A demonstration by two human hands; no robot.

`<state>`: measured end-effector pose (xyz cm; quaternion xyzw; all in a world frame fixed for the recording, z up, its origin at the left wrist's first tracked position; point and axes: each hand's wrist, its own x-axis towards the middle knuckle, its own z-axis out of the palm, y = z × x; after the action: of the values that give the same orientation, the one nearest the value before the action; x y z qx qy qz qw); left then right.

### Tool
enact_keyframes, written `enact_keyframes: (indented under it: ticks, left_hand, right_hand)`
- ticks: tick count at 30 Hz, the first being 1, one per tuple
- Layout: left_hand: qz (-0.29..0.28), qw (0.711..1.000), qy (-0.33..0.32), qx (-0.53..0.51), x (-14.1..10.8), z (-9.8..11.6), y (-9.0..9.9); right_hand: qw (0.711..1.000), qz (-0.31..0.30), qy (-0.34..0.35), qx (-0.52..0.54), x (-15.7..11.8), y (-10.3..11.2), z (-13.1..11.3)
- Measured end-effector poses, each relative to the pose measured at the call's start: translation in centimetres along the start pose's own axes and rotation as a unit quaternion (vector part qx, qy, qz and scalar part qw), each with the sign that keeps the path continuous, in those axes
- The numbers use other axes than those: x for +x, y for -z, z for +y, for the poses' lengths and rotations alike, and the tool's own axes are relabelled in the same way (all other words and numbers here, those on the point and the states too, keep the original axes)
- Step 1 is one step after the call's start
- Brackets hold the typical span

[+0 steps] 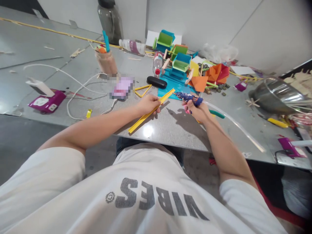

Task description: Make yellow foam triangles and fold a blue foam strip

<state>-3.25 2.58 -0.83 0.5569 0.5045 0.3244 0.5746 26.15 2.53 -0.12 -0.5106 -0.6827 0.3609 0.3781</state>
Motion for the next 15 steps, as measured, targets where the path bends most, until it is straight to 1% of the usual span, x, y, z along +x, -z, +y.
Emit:
enact_keyframes:
  ticks: [4,10,14,15]
  left_hand:
    - [0.001,1.000,-0.006,0.026,0.0,-0.3,0.1]
    - [-0.005,0.999,-0.024,0.039,-0.7,-0.2,-0.2]
    - [0.002,0.998,-0.024,0.062,-1.1,0.1,-0.6]
    - [0.003,0.997,-0.025,0.068,-1.2,0.1,-0.6]
  right_hand:
    - [1.000,0.019,0.009,0.018,-0.2,-0.9,0.5]
    - [0.999,0.035,0.019,-0.032,-0.5,-1.1,1.3]
    - [0.992,0.023,0.080,-0.094,-0.8,-1.1,0.7]
    - [0.991,0.021,0.086,-0.100,-0.9,-1.2,0.6]
